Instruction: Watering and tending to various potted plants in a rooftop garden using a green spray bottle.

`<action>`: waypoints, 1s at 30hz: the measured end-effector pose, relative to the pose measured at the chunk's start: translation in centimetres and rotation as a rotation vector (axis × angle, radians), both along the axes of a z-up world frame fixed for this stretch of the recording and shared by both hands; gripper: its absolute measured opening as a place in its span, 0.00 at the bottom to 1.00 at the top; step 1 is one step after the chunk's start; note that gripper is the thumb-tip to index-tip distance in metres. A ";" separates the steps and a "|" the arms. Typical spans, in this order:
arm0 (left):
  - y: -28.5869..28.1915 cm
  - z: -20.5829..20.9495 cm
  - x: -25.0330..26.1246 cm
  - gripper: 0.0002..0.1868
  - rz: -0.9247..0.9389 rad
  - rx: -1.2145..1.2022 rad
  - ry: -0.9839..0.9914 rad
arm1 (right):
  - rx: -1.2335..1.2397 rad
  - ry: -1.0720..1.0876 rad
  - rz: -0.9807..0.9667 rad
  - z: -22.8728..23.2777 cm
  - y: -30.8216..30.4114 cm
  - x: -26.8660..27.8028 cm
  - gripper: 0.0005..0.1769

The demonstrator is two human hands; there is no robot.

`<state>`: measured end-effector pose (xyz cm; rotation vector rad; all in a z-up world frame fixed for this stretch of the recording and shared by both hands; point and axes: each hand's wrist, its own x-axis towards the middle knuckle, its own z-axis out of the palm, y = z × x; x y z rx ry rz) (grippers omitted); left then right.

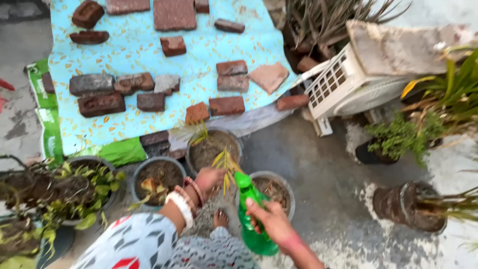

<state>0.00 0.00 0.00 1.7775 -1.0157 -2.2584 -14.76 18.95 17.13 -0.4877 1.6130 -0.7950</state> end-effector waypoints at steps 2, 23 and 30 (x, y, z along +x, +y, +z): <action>-0.2 1.4 -0.5 0.12 0.010 0.020 -0.012 | 0.027 -0.011 -0.025 -0.2 0.5 -0.2 0.27; 1.4 -2.5 2.3 0.07 0.041 0.046 0.039 | -0.039 -0.031 -0.052 -2.4 1.3 0.5 0.29; 1.7 1.3 2.2 0.06 0.028 -0.008 -0.089 | -0.099 -0.026 0.002 -3.5 2.0 0.7 0.25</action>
